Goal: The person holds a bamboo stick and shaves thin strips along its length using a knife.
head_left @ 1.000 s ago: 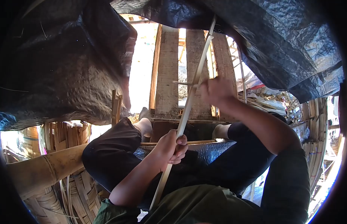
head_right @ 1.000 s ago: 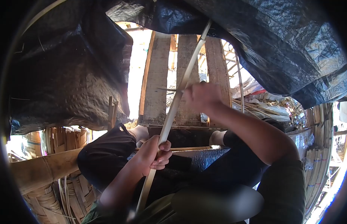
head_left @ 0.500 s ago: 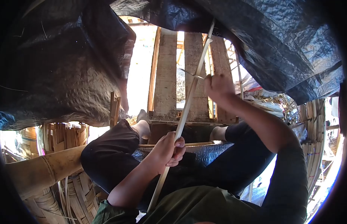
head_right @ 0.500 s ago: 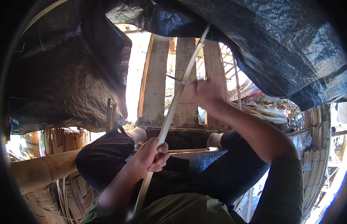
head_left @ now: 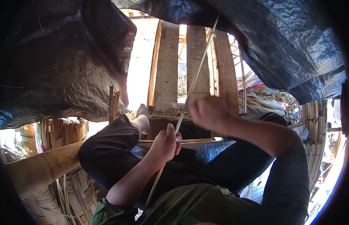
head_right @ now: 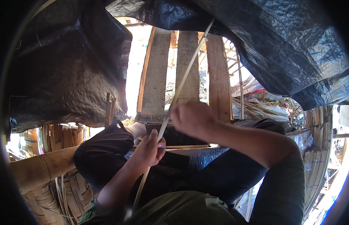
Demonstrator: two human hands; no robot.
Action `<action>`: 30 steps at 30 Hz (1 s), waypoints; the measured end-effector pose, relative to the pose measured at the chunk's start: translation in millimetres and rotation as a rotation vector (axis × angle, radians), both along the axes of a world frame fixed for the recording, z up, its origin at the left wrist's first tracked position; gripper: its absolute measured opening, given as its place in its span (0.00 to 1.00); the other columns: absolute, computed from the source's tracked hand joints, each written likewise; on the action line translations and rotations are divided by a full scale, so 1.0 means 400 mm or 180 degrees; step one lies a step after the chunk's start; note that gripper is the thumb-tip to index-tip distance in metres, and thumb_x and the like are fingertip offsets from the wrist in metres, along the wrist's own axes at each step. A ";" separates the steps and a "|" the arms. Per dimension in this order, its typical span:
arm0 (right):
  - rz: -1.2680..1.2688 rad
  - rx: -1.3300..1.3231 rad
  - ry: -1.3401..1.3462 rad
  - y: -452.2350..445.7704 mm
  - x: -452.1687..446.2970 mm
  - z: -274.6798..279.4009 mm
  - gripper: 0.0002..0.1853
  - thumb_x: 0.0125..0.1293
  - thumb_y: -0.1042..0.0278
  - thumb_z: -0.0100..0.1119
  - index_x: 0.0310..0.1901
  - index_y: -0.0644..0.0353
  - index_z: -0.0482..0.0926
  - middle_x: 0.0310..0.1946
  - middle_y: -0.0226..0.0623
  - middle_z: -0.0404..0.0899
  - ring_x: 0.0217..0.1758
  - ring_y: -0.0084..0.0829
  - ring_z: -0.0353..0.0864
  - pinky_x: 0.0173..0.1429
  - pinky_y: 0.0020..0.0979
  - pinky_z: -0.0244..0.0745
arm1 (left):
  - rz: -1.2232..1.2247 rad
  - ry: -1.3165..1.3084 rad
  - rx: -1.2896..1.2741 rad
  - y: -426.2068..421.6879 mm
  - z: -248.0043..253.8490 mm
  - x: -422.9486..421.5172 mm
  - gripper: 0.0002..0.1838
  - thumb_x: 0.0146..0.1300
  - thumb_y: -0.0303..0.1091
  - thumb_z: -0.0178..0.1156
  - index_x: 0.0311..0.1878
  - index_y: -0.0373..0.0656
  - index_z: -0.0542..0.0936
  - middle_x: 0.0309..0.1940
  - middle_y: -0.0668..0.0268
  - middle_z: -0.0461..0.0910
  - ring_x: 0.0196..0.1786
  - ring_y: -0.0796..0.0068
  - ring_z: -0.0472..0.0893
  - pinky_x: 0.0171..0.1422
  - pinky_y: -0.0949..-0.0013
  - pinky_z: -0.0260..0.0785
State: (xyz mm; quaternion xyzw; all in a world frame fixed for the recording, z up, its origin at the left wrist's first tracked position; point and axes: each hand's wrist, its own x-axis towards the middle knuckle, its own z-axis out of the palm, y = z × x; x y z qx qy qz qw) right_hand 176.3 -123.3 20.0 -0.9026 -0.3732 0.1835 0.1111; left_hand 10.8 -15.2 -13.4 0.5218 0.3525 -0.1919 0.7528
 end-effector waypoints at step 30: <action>0.0409 0.0936 -0.0134 -0.016 0.039 -0.075 0.23 0.65 0.63 0.45 0.12 0.62 0.73 0.10 0.50 0.73 0.13 0.48 0.76 0.24 0.45 0.75 | 0.0183 0.0151 -0.0371 0.006 0.005 0.016 0.24 0.76 0.53 0.29 0.26 0.51 0.62 0.13 0.71 0.60 0.10 0.82 0.53 0.13 0.75 0.43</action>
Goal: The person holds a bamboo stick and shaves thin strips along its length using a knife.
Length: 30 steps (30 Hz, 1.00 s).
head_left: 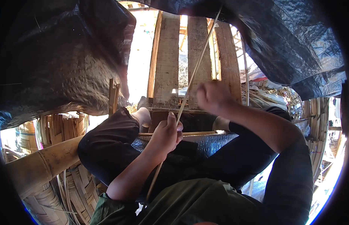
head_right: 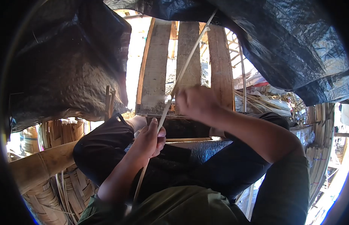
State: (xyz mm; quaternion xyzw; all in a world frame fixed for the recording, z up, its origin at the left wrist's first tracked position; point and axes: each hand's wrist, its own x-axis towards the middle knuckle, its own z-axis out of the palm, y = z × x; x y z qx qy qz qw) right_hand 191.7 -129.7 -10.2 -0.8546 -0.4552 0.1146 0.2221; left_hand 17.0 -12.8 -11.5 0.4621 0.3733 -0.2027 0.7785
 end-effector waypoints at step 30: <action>0.0671 -0.0069 0.0178 -0.001 -0.088 0.008 0.23 0.67 0.61 0.44 0.16 0.65 0.74 0.12 0.51 0.74 0.16 0.50 0.78 0.26 0.48 0.77 | 0.0100 0.0062 -0.0023 -0.002 0.012 0.005 0.24 0.76 0.53 0.30 0.26 0.51 0.62 0.13 0.72 0.59 0.11 0.83 0.52 0.13 0.74 0.43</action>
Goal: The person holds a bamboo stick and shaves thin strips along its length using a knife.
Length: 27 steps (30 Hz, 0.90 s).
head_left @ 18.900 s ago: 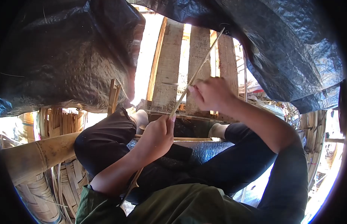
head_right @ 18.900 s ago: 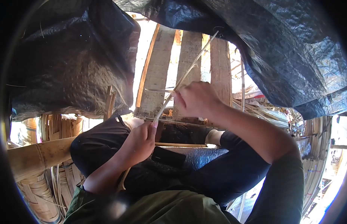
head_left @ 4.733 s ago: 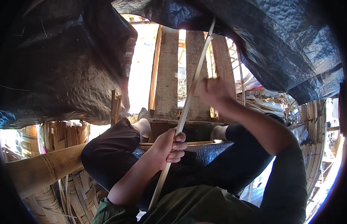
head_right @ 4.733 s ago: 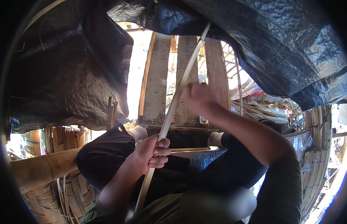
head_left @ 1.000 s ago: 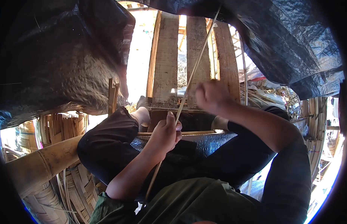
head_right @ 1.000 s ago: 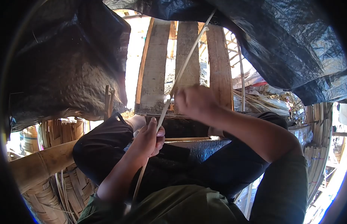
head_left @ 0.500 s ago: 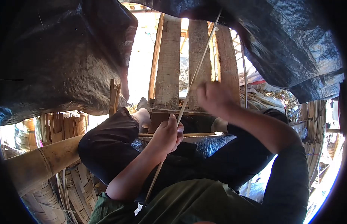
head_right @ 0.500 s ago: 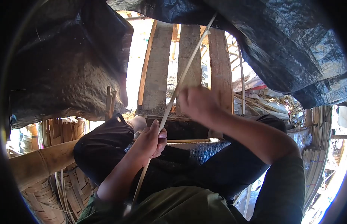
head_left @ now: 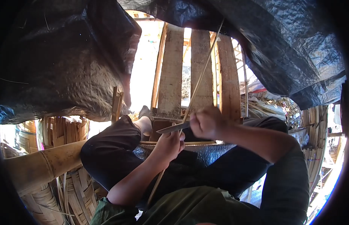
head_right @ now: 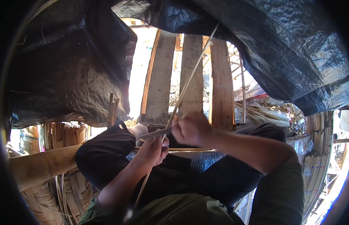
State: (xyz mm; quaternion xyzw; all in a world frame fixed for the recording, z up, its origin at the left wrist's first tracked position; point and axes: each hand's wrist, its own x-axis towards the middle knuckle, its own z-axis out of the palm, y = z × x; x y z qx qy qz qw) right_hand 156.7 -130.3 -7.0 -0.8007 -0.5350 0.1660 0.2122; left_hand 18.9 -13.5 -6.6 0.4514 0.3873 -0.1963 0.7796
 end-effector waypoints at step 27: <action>-0.1221 0.0133 -0.0847 0.053 0.126 0.003 0.21 0.63 0.63 0.48 0.15 0.64 0.75 0.10 0.48 0.73 0.15 0.49 0.77 0.26 0.46 0.78 | -0.0072 0.0095 -0.0515 0.020 0.007 -0.008 0.24 0.76 0.53 0.30 0.26 0.52 0.62 0.13 0.74 0.59 0.09 0.84 0.51 0.12 0.76 0.45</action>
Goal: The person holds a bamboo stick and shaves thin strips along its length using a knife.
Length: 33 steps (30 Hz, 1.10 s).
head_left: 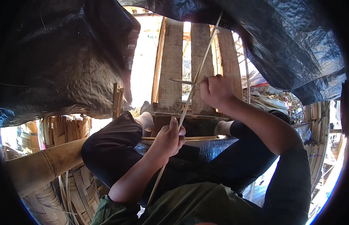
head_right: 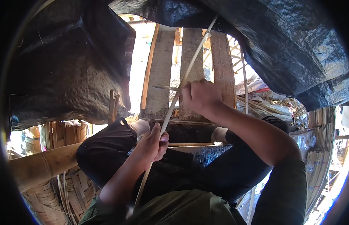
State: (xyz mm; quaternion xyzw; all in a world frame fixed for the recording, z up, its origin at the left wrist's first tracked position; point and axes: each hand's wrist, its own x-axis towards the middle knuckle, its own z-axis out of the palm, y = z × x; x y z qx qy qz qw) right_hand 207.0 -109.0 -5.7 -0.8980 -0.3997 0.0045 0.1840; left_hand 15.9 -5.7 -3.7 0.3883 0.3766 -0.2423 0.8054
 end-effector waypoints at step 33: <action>0.1526 -0.0061 0.0906 -0.089 -0.157 0.032 0.16 0.64 0.57 0.60 0.24 0.59 0.75 0.13 0.40 0.75 0.16 0.40 0.79 0.23 0.41 0.74 | 0.0346 -0.0635 0.0684 -0.028 -0.002 0.009 0.21 0.76 0.53 0.40 0.33 0.47 0.67 0.15 0.74 0.63 0.09 0.85 0.59 0.10 0.77 0.52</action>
